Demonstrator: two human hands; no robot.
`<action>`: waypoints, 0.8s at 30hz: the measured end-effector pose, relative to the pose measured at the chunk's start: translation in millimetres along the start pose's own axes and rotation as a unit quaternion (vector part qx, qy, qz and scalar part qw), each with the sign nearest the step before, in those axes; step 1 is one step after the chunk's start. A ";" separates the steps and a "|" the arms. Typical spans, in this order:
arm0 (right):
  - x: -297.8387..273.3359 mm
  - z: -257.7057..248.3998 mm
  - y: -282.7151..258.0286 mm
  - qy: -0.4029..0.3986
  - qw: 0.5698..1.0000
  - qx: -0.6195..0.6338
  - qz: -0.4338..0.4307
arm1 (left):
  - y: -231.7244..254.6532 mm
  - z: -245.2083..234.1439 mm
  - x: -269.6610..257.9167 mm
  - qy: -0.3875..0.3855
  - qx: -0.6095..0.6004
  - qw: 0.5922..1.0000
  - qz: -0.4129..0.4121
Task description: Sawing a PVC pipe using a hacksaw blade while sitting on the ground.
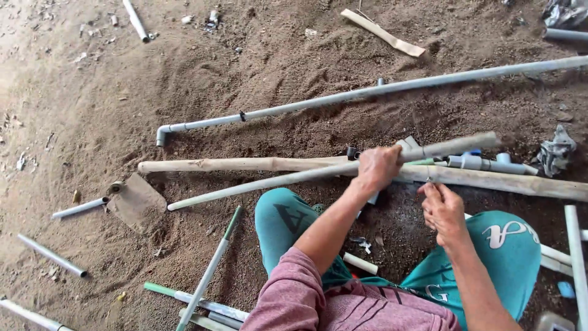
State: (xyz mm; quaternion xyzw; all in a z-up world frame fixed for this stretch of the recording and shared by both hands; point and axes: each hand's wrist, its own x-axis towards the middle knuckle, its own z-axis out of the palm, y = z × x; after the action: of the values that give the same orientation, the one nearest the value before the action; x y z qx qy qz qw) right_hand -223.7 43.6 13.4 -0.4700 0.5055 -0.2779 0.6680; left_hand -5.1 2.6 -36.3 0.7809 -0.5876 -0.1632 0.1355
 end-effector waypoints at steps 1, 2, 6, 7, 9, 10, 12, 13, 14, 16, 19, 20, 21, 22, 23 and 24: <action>7.7 -1.4 1.3 0.016 1.000 -0.021 -0.005 | 9.2 -5.4 -9.1 -0.017 -0.023 0.999 0.016; 5.4 2.5 -4.2 0.015 1.000 -0.023 -0.006 | 8.1 -7.3 -8.3 -0.015 -0.024 0.999 0.016; -8.2 11.4 -15.0 0.012 1.000 -0.004 -0.009 | -4.2 -10.6 3.4 0.022 -0.014 1.000 0.003; -12.6 13.3 -14.5 0.010 1.000 -0.008 -0.009 | -10.5 -11.0 8.4 0.039 -0.004 0.999 -0.009; -15.0 8.8 -6.6 0.010 1.000 -0.013 -0.010 | -12.5 -6.4 11.4 0.046 -0.008 0.999 -0.007; -17.6 4.6 -1.9 0.009 1.000 -0.019 -0.010 | -12.0 -1.6 11.4 0.053 -0.013 0.999 -0.006; -12.0 0.0 -7.7 0.009 0.999 -0.032 -0.009 | -0.6 1.9 -0.8 0.031 -0.016 0.999 0.010; -8.0 -1.1 -11.9 0.009 0.999 -0.044 -0.011 | 4.7 1.4 -5.5 0.012 -0.016 0.999 0.027; -7.6 2.2 -16.6 0.009 0.999 -0.043 -0.012 | 7.8 -2.1 -10.4 0.013 -0.015 0.999 0.028; -5.5 6.8 -27.7 0.014 0.999 -0.033 -0.029 | 16.2 -8.9 -18.1 0.011 -0.029 0.999 0.033; -10.9 15.0 -32.3 0.004 0.999 -0.043 -0.018 | -5.5 9.5 6.3 0.032 0.004 0.999 0.010; -16.8 15.8 -33.0 0.003 0.999 -0.043 -0.019 | -7.5 -0.4 8.9 0.034 0.005 0.999 0.008; -22.6 16.6 -33.5 0.005 0.998 -0.055 -0.012 | -9.7 -10.2 11.4 0.041 -0.007 0.999 0.006; -30.6 15.2 -32.7 0.008 0.998 -0.069 -0.004 | -10.0 -17.2 11.6 0.046 -0.021 0.999 0.002; -26.3 10.5 -25.9 0.007 0.997 -0.071 -0.003 | -7.2 -16.9 7.5 0.046 -0.023 0.999 0.001; -20.9 5.7 -20.2 0.006 0.998 -0.066 -0.007 | -4.3 -17.4 4.6 0.048 0.001 0.999 0.009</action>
State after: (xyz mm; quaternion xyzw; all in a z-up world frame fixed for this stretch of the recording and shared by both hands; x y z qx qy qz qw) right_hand -223.2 55.1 40.7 -0.5149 0.5231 -0.2516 0.6308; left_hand 7.0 -0.3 -22.6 0.7824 -0.5877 -0.1235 0.1647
